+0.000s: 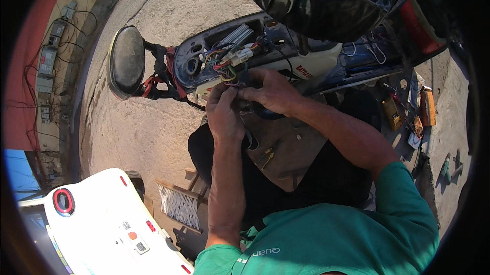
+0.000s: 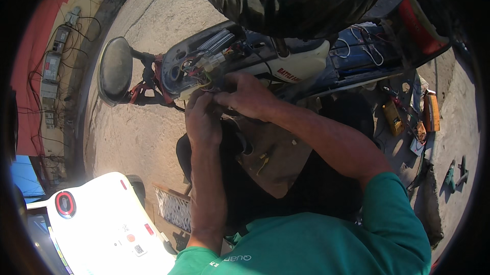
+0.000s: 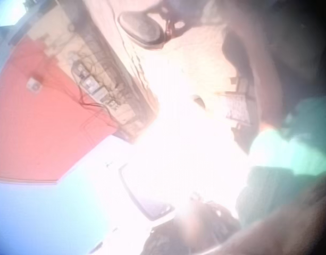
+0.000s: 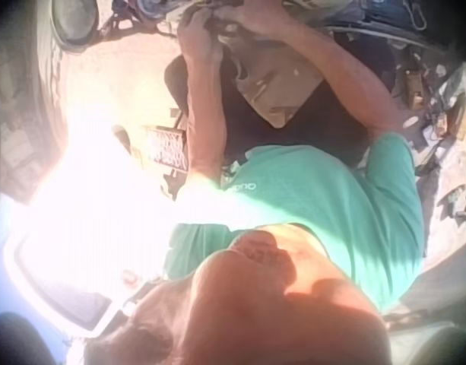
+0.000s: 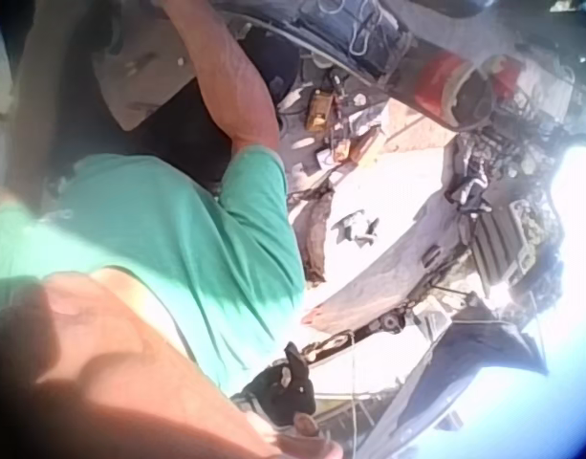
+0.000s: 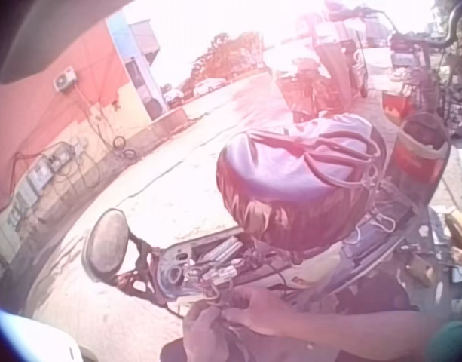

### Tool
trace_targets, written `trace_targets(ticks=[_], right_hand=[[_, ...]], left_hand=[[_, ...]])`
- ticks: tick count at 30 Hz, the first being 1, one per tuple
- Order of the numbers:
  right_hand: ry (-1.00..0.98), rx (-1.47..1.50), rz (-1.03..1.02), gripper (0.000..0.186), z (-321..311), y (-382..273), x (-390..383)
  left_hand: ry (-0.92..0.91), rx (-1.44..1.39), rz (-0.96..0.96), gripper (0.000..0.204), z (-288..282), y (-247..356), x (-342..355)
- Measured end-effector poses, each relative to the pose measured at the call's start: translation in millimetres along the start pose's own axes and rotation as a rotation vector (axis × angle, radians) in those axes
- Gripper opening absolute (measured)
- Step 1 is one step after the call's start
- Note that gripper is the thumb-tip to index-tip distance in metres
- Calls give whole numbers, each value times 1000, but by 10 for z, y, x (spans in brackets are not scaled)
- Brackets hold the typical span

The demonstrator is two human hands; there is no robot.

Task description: The person works on the exposed wiring harness under the seat of a motorcycle, stripping wire ends, twisting connections, and wrapping them with electrical tape. The person handles multiple colored wires and a roll of tape while seated on the motorcycle.

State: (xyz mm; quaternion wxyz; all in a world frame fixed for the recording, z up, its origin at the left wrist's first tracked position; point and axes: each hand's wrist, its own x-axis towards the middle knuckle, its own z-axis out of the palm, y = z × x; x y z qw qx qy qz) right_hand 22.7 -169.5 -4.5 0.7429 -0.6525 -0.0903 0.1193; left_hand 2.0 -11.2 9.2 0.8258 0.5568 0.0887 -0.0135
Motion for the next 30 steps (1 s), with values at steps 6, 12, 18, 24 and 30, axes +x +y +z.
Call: trace_targets(ticks=[6,12,18,24,30], right_hand=[[-41,47,46,36,14,-73,-36],[-76,102,96,36,-1,-72,-48],[-81,59,123,37,-4,35,-23],[-69,71,167,35,20,-16,-52],[-101,162,187,29,17,-36,-52]], left_hand=[[-94,-151,-27,18,-90,-39,-6],[-160,-250,-37,15,-181,-112,-12],[-148,-268,-9,12,-243,-205,-21],[-19,-249,-5,13,-99,-160,-66],[-80,-99,-49,17,-215,-114,-9]])
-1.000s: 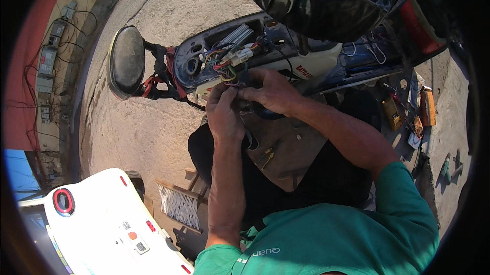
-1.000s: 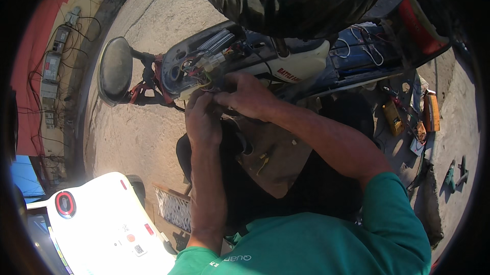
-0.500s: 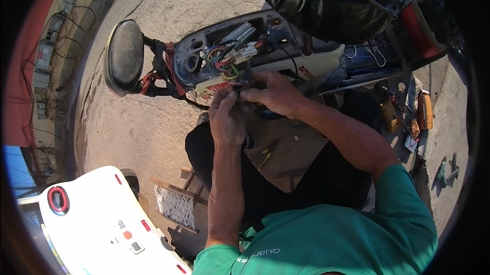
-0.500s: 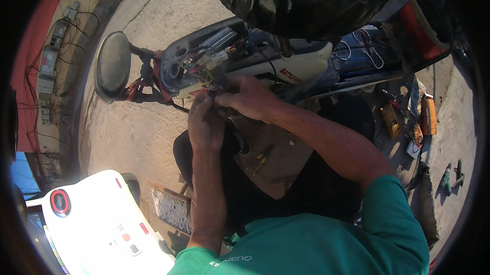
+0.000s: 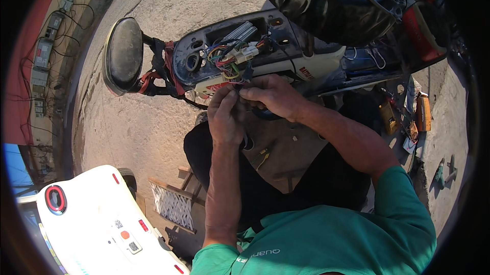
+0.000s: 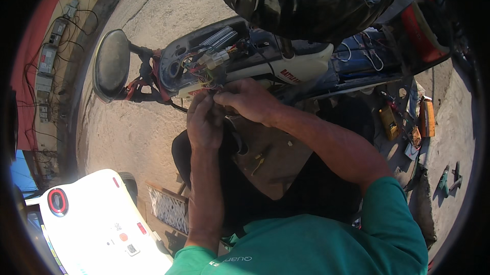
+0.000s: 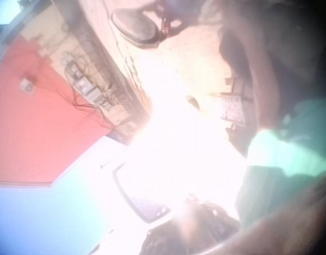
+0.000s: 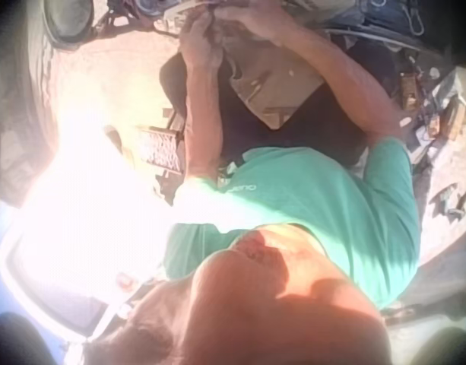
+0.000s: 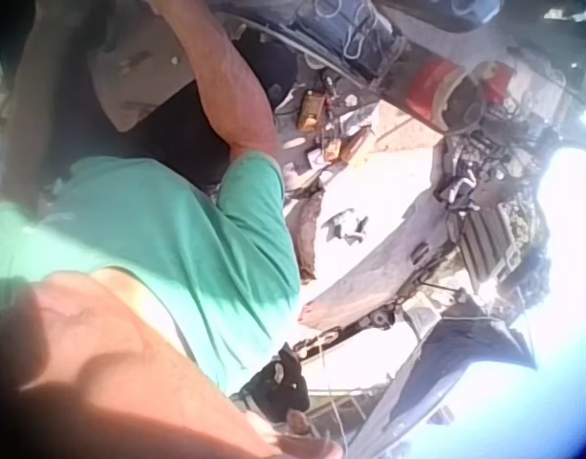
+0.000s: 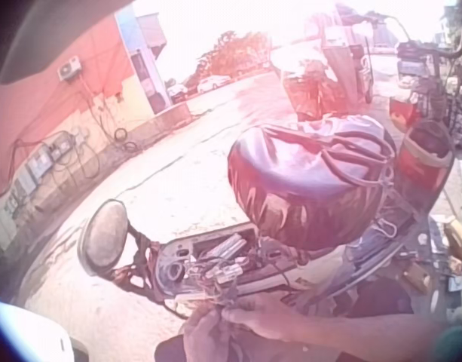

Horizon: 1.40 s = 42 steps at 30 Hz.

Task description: The person works on the exposed wiring harness under the seat of a motorcycle, stripping wire ends, twisting connections, and wrapping them with electrical tape. The person handles multiple colored wires and a roll of tape while seated on the motorcycle.

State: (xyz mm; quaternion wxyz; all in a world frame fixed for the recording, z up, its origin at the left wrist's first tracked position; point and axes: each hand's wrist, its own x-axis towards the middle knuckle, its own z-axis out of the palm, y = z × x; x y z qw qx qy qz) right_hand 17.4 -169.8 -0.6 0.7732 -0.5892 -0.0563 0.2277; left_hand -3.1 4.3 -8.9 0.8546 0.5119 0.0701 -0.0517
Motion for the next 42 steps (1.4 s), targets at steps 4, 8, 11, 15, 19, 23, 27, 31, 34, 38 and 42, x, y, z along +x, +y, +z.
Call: trace_targets(ticks=[4,8,11,15,19,23,27,31,34,38,42], right_hand=[[-35,18,2,28,-14,-2,6],[-73,98,4,29,-22,27,25],[-90,116,12,30,-29,41,34],[-93,119,27,29,-28,35,31],[-82,143,38,27,-5,-16,-6],[-71,68,31,26,-6,-21,0],[-70,18,32,25,-23,-18,5],[-64,14,43,26,-27,-17,8],[-6,-7,-7,28,7,11,13],[50,-131,-117,34,-13,10,18],[26,-85,-112,39,11,-62,-4]], left_hand=[[-88,-13,-61,20,41,91,32],[-161,-38,-68,22,17,91,84],[-191,-77,-50,23,-36,51,112],[-174,-66,-41,23,-41,36,98],[-32,29,-27,20,79,77,3],[111,130,36,16,130,43,-67],[151,168,28,14,236,104,-154],[164,157,35,14,251,113,-173],[175,179,55,16,260,105,-174],[191,228,72,15,288,126,-197],[216,251,89,15,278,109,-219]])
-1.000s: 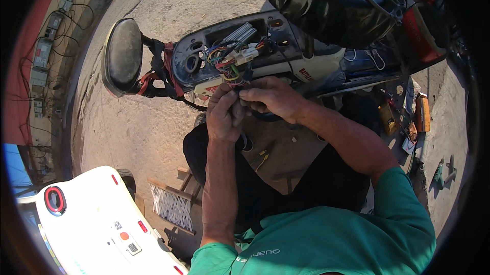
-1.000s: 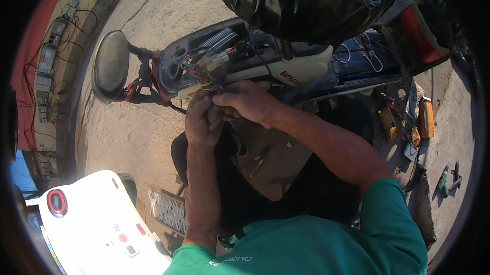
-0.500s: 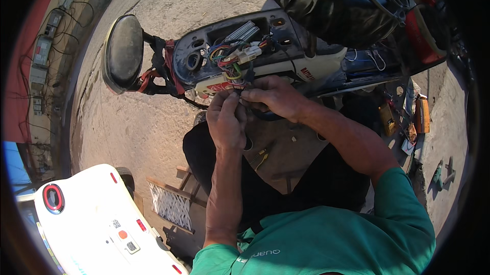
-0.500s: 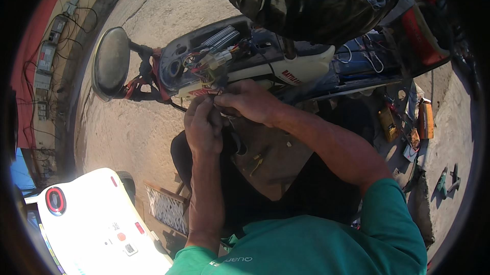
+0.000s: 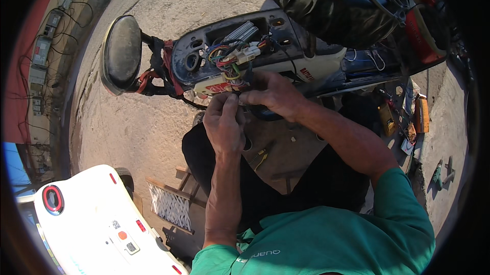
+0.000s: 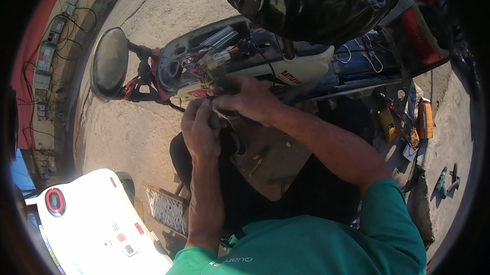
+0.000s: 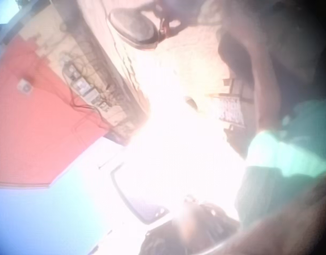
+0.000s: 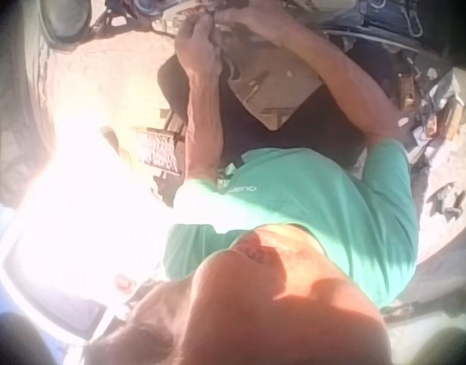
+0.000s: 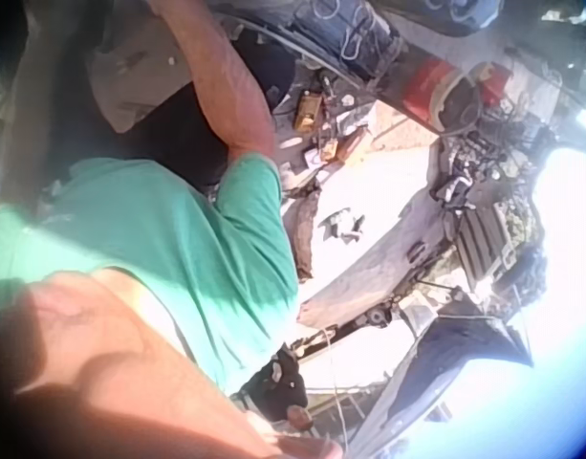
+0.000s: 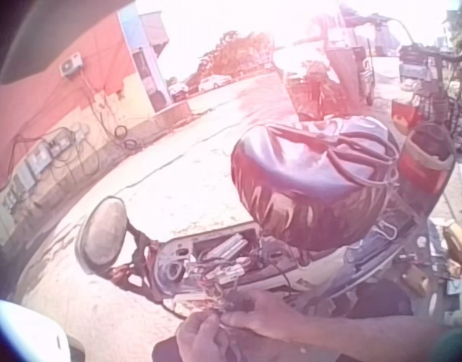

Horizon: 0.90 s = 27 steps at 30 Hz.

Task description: The person works on the exposed wiring harness under the seat of a motorcycle, stripping wire ends, twisting connections, and wrapping them with electrical tape. The person handles multiple colored wires and a roll of tape while seated on the motorcycle.

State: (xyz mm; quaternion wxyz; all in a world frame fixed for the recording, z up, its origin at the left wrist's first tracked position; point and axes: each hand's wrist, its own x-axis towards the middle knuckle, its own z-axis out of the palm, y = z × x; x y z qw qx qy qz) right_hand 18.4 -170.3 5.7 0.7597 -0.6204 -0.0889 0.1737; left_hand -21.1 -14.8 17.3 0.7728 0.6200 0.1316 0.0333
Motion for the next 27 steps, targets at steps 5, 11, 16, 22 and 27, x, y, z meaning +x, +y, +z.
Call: trace_targets(ticks=[5,11,16,22,27], right_hand=[[-12,101,32,40,29,24,18],[-72,175,69,34,-1,29,46],[-94,267,103,26,-26,68,72],[-107,295,116,24,-27,83,81],[-91,203,100,29,-19,57,74]], left_hand=[[-13,45,3,15,-87,-21,-4],[-28,39,-28,18,-188,-11,-21],[-63,59,49,27,-242,133,-11],[-152,151,-80,24,-220,161,79],[-148,6,-111,16,-276,46,136]])
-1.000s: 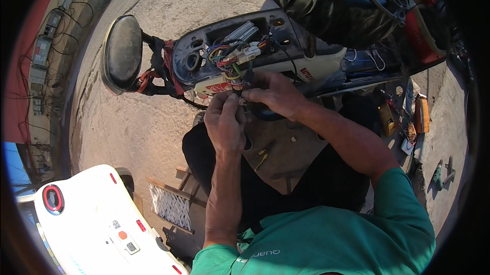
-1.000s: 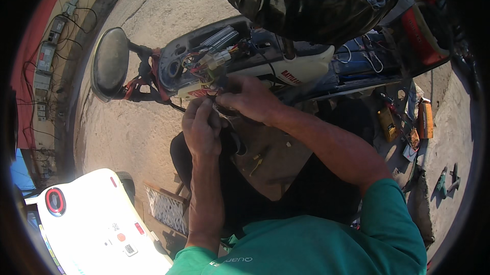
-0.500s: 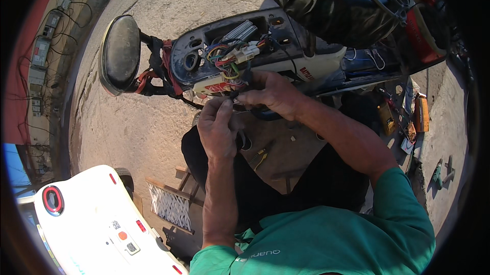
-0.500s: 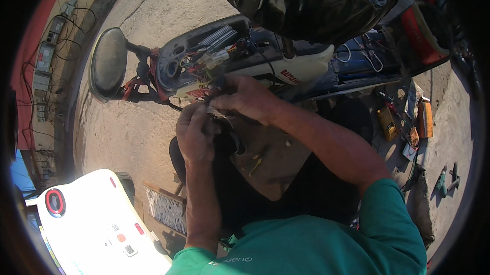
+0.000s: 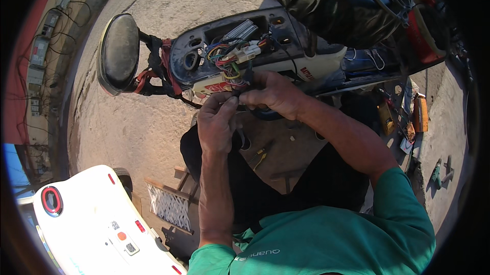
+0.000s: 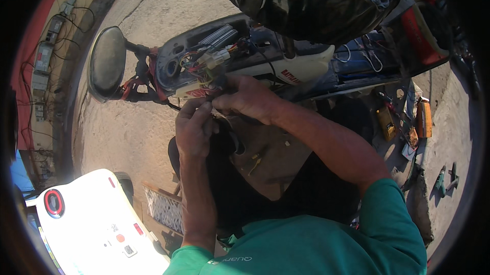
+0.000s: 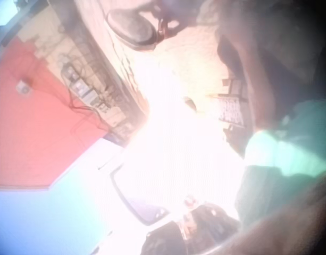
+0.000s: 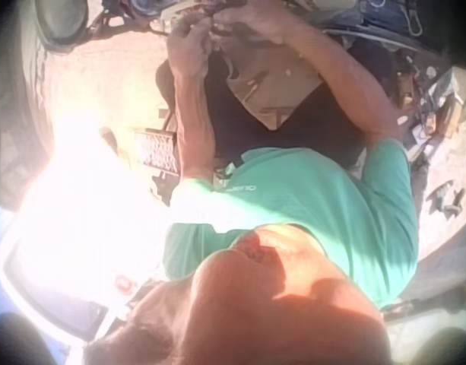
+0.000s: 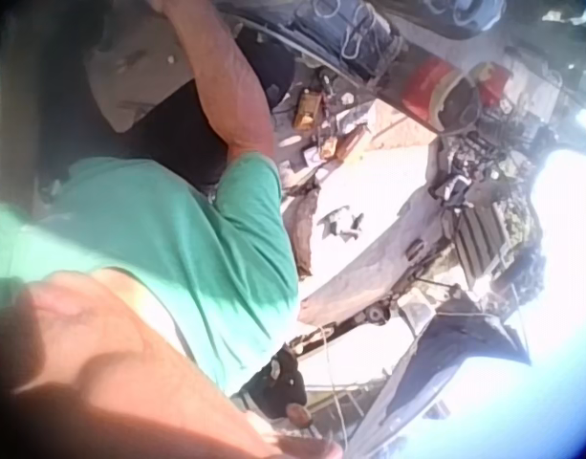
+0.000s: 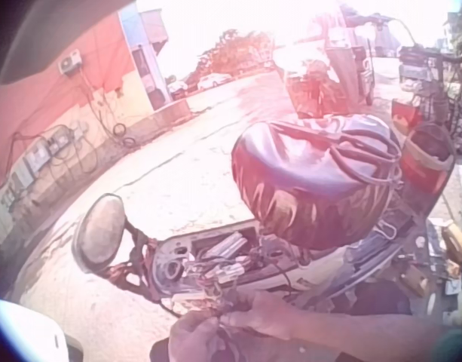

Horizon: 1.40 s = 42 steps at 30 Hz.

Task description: The person works on the exposed wiring harness under the seat of a motorcycle, stripping wire ends, twisting connections, and wrapping them with electrical tape. The person handles multiple colored wires and a roll of tape while seated on the motorcycle.

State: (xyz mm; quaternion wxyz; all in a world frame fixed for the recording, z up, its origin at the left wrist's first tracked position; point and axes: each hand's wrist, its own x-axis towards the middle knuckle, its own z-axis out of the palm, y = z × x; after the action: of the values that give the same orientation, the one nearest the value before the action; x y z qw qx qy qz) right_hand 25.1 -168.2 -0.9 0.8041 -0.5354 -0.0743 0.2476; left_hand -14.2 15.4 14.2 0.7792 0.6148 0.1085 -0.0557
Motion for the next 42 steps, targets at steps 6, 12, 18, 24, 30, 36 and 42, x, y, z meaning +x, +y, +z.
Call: trace_targets(ticks=[6,12,18,24,30,36,42], right_hand=[[-13,-56,-80,34,17,26,12],[48,-212,-92,31,15,-10,17],[63,-232,-121,33,23,17,35],[85,-332,-87,32,27,-9,60],[78,-193,-96,28,6,102,114],[108,-292,-84,27,67,3,69],[121,-178,-120,25,104,61,52]], left_hand=[[-57,-73,1,13,-30,-34,-20],[-58,-30,33,11,-61,-49,-25],[-53,-13,46,10,-73,-55,-35],[-15,49,48,11,-40,-30,-50],[-21,20,58,9,-88,-34,-28],[-56,41,54,8,-93,-11,-51],[-61,41,59,11,-39,14,-61]])
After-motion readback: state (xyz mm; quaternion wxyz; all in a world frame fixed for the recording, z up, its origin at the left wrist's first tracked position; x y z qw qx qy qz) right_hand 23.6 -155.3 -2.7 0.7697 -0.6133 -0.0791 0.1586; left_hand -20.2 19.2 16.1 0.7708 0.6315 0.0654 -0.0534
